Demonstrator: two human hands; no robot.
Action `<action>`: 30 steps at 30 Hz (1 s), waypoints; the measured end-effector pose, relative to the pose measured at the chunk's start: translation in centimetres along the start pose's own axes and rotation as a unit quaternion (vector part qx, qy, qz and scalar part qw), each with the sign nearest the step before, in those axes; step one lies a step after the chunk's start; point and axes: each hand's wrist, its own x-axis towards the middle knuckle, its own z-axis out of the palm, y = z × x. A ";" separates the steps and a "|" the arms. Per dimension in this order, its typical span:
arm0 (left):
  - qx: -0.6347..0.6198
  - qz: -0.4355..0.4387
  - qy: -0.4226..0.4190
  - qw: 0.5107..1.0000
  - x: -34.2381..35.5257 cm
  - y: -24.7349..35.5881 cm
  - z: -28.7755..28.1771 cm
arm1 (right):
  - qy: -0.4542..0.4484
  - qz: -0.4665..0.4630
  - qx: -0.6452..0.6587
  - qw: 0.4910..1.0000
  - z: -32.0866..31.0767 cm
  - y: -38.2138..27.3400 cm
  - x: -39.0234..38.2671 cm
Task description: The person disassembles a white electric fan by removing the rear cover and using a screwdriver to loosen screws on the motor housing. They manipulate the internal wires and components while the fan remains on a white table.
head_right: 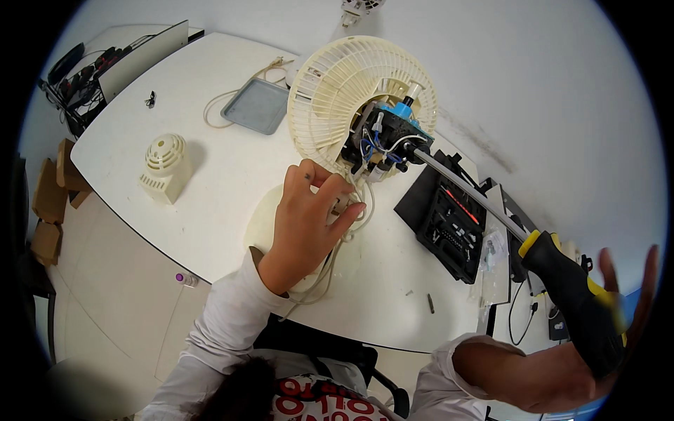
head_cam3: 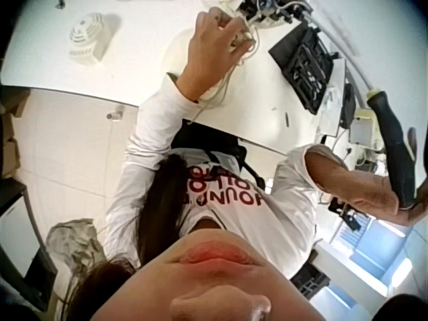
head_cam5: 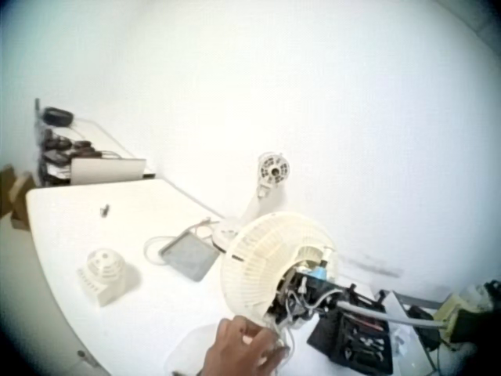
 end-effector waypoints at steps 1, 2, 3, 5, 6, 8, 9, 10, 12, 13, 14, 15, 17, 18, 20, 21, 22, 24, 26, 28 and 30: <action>-0.002 0.003 0.003 1.000 0.1 -0.1 0.0 | -0.020 -0.005 -0.030 0.999 -0.8 1.1 0.0; -0.006 0.004 0.006 1.000 0.1 -0.1 -0.1 | -0.033 -0.009 -0.076 0.996 -1.6 1.9 0.3; -0.001 0.000 -0.001 1.000 0.0 -0.1 0.0 | -0.039 -0.007 -0.108 0.993 -2.2 2.6 0.4; 0.006 -0.008 -0.014 1.000 0.1 0.1 -0.1 | -0.024 -0.003 -0.142 0.990 -2.6 3.0 0.3; 0.003 -0.003 -0.011 1.000 0.0 0.1 0.2 | -0.003 0.000 -0.146 0.989 -2.6 2.9 0.3; 0.004 0.002 0.006 1.000 -0.2 -0.1 0.1 | 0.005 -0.044 -0.167 0.985 -2.9 2.2 -0.1; -0.002 -0.001 0.007 1.000 -0.4 -0.1 0.4 | -0.005 -0.069 -0.174 0.982 -3.1 2.2 -0.7; -0.006 -0.003 0.008 1.000 -0.5 -0.1 0.5 | -0.028 -0.100 -0.171 0.980 -3.4 2.3 -0.8; -0.004 0.003 0.026 1.000 -0.6 -0.3 0.2 | -0.120 -0.119 -0.100 0.980 -6.1 4.1 0.8; -0.004 0.005 0.025 1.000 -0.6 -0.5 0.4 | -0.189 -0.105 -0.041 0.976 -8.2 5.4 2.0; -0.004 0.009 0.023 1.000 -0.7 -0.5 0.6 | -0.245 -0.085 0.004 0.966 -9.7 6.4 2.8; 0.003 0.014 0.020 1.000 -0.7 -0.6 0.8 | -0.250 -0.070 0.028 0.965 -9.7 6.5 2.7; 0.012 0.008 0.016 1.000 -0.8 -0.6 1.0 | -0.259 -0.044 0.076 0.962 -9.4 6.3 2.8; 0.019 0.007 0.014 1.000 -0.8 -0.6 1.0 | -0.258 -0.081 0.037 0.962 -8.8 5.9 2.7; 0.012 0.007 0.023 1.000 -0.7 -0.8 1.0 | -0.245 -0.118 -0.043 0.961 -7.6 5.1 2.3; 0.011 0.008 0.027 1.000 -0.7 -0.9 1.0 | -0.235 -0.116 -0.086 0.961 -7.2 4.8 2.2; 0.014 0.004 0.022 1.000 -0.7 -0.8 1.0 | -0.263 -0.101 -0.079 0.956 -7.4 4.5 2.5; 0.019 -0.002 0.015 1.000 -0.7 -0.7 0.9 | -0.248 -0.074 -0.150 0.954 -7.9 4.5 2.7; 0.010 -0.001 0.015 1.000 -0.7 -0.8 0.9 | -0.234 -0.052 -0.243 0.940 -7.6 3.4 2.2; 0.008 -0.001 0.016 1.000 -0.7 -0.8 0.9 | -0.233 -0.085 -0.290 0.924 -7.2 2.6 2.2; 0.007 0.001 0.017 1.000 -0.7 -0.8 0.9 | -0.238 -0.166 -0.273 0.917 -7.4 2.2 2.6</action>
